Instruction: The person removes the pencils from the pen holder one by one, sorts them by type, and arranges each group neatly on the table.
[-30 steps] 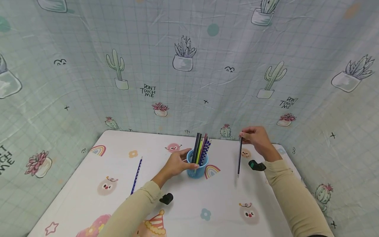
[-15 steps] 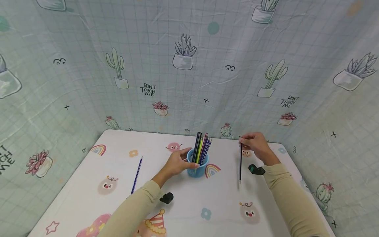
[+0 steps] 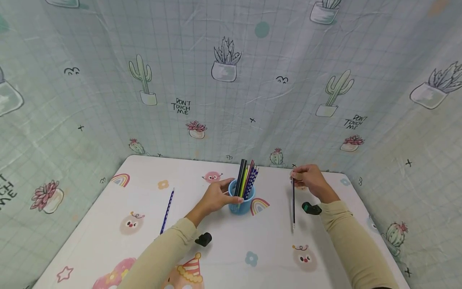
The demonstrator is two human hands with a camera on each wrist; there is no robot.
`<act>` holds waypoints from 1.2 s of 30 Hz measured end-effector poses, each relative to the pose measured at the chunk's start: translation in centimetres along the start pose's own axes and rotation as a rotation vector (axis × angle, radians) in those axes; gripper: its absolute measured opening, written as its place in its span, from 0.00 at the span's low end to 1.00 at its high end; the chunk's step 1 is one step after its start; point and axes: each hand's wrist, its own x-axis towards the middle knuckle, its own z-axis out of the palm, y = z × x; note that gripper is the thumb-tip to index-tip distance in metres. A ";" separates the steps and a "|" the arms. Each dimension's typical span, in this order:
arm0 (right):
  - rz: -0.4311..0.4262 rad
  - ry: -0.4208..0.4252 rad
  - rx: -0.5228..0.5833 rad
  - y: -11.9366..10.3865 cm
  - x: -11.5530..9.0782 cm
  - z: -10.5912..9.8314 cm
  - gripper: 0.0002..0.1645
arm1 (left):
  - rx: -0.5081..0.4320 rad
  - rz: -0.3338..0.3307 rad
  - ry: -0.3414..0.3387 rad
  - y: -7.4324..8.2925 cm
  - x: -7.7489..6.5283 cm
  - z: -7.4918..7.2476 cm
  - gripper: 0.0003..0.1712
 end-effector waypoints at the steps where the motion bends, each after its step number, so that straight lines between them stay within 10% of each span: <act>1: 0.003 0.000 0.002 0.1 0.0 0.1 0.20 | 0.001 -0.002 0.000 0.0 0.0 0.0 0.51; 36: 0.167 -0.069 0.027 3.1 1.2 2.8 0.23 | 0.000 -0.032 0.007 0.2 0.1 0.0 0.52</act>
